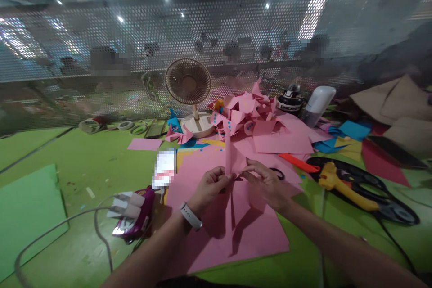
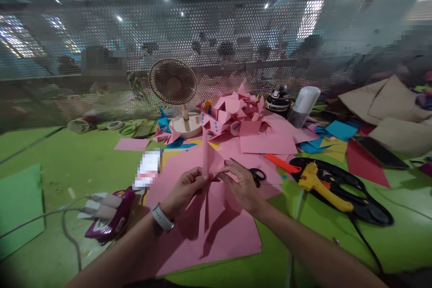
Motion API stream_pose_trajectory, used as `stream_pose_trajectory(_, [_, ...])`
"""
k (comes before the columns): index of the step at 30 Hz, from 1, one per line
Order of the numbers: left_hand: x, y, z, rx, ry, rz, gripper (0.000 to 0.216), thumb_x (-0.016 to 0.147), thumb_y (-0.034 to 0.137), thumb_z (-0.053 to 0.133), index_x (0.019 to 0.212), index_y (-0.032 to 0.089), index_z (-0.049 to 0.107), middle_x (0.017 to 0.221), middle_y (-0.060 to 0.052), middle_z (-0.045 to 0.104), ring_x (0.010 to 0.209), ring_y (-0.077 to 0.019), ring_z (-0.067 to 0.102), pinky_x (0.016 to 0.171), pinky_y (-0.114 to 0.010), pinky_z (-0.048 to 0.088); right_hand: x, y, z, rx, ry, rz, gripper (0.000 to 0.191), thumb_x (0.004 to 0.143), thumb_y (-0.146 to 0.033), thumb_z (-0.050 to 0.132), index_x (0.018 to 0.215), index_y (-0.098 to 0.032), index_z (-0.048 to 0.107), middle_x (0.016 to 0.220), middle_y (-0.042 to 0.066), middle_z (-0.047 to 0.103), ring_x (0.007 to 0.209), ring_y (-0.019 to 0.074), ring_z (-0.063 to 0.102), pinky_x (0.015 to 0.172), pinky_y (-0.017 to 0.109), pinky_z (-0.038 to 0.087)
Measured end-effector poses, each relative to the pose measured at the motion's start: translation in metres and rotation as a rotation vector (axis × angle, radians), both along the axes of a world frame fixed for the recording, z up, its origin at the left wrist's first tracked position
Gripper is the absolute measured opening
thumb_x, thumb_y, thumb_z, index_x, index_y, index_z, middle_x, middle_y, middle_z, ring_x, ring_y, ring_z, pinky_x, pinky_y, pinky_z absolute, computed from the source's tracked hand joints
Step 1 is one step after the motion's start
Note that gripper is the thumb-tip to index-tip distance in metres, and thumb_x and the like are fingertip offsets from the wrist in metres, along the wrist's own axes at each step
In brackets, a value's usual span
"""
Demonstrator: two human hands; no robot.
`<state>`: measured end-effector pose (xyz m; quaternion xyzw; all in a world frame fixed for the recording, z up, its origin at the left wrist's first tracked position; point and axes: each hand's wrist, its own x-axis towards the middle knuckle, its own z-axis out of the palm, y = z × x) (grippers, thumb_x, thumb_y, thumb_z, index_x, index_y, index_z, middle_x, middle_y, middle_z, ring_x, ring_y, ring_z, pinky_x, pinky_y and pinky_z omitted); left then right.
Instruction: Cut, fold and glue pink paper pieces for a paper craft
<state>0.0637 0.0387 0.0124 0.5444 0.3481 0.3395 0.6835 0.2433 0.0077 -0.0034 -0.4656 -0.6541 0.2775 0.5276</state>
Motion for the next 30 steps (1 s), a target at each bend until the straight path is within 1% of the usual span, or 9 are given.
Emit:
stream_pose_trajectory(1, [0.000, -0.001, -0.001, -0.010, -0.015, 0.000, 0.031, 0.073, 0.039, 0.067, 0.068, 0.015, 0.048, 0.056, 0.005, 0.047, 0.048, -0.0050, 0.033, 0.047, -0.019, 0.025, 0.000, 0.000, 0.001, -0.021, 0.022, 0.019, 0.013, 0.083, -0.032, 0.055, 0.086, -0.023, 0.065, 0.092, 0.004, 0.063, 0.089, 0.0176, 0.059, 0.080, 0.031, 0.046])
stream_pose_trajectory(3, [0.001, -0.002, -0.002, -0.031, -0.044, -0.002, 0.031, 0.073, 0.038, 0.067, 0.066, 0.016, 0.046, 0.055, 0.005, 0.046, 0.048, -0.0052, 0.035, 0.048, -0.018, 0.027, -0.002, -0.001, 0.005, -0.044, 0.055, 0.048, 0.014, 0.085, -0.030, 0.053, 0.089, -0.022, 0.063, 0.086, 0.003, 0.064, 0.080, 0.0156, 0.060, 0.075, 0.029, 0.047])
stream_pose_trajectory(5, [0.002, -0.004, 0.000, -0.053, -0.050, -0.006, 0.029, 0.073, 0.036, 0.067, 0.067, 0.015, 0.048, 0.057, 0.004, 0.050, 0.051, -0.0060, 0.040, 0.051, -0.019, 0.032, -0.002, -0.002, 0.009, -0.050, 0.066, 0.045, 0.014, 0.085, -0.030, 0.052, 0.090, -0.020, 0.063, 0.085, 0.002, 0.064, 0.079, 0.0149, 0.060, 0.074, 0.028, 0.047])
stream_pose_trajectory(7, [0.002, -0.006, 0.002, -0.068, -0.045, -0.012, 0.023, 0.073, 0.034, 0.067, 0.073, 0.015, 0.055, 0.065, 0.001, 0.056, 0.057, -0.0081, 0.048, 0.056, -0.020, 0.037, -0.003, -0.003, 0.012, -0.050, 0.071, 0.026, 0.014, 0.085, -0.030, 0.053, 0.087, -0.020, 0.062, 0.082, 0.002, 0.064, 0.077, 0.0148, 0.060, 0.073, 0.028, 0.047])
stream_pose_trajectory(11, [0.003, -0.009, 0.004, -0.062, -0.075, -0.027, 0.020, 0.075, 0.031, 0.064, 0.087, 0.015, 0.062, 0.076, -0.003, 0.062, 0.065, -0.0121, 0.056, 0.062, -0.023, 0.041, -0.004, -0.004, 0.013, -0.055, 0.053, 0.001, 0.014, 0.083, -0.032, 0.055, 0.084, -0.019, 0.062, 0.080, 0.002, 0.064, 0.075, 0.0151, 0.060, 0.071, 0.028, 0.047])
stream_pose_trajectory(13, [0.002, -0.008, 0.003, -0.071, -0.077, -0.039, 0.019, 0.075, 0.030, 0.063, 0.086, 0.014, 0.062, 0.075, -0.004, 0.062, 0.065, -0.0124, 0.056, 0.062, -0.024, 0.042, -0.004, -0.004, 0.013, -0.058, 0.059, 0.001, 0.013, 0.083, -0.031, 0.055, 0.084, -0.020, 0.062, 0.080, 0.002, 0.064, 0.076, 0.0149, 0.060, 0.072, 0.028, 0.047])
stream_pose_trajectory(18, [0.000, -0.006, 0.000, -0.081, -0.091, -0.037, 0.012, 0.076, 0.024, 0.060, 0.073, 0.013, 0.059, 0.066, -0.002, 0.060, 0.060, -0.0106, 0.053, 0.060, -0.023, 0.041, -0.004, -0.004, 0.014, -0.081, 0.089, 0.020, 0.013, 0.083, -0.030, 0.055, 0.083, -0.020, 0.062, 0.079, 0.001, 0.064, 0.075, 0.0147, 0.060, 0.072, 0.028, 0.047])
stream_pose_trajectory(24, [0.000, -0.008, 0.003, -0.087, -0.080, -0.065, 0.012, 0.076, 0.024, 0.059, 0.080, 0.013, 0.060, 0.067, -0.002, 0.060, 0.062, -0.0119, 0.055, 0.063, -0.025, 0.044, -0.003, -0.004, 0.014, -0.055, 0.059, -0.030, 0.012, 0.082, -0.029, 0.056, 0.080, -0.019, 0.062, 0.076, 0.000, 0.064, 0.073, 0.0139, 0.059, 0.070, 0.026, 0.045])
stream_pose_trajectory(30, [0.000, -0.009, 0.006, -0.041, -0.046, -0.072, 0.015, 0.078, 0.026, 0.060, 0.084, 0.013, 0.061, 0.068, -0.003, 0.061, 0.064, -0.0129, 0.057, 0.063, -0.025, 0.044, -0.003, -0.005, 0.014, -0.050, 0.042, -0.043, 0.014, 0.082, -0.031, 0.055, 0.082, -0.020, 0.063, 0.078, 0.001, 0.065, 0.075, 0.0154, 0.059, 0.071, 0.028, 0.046])
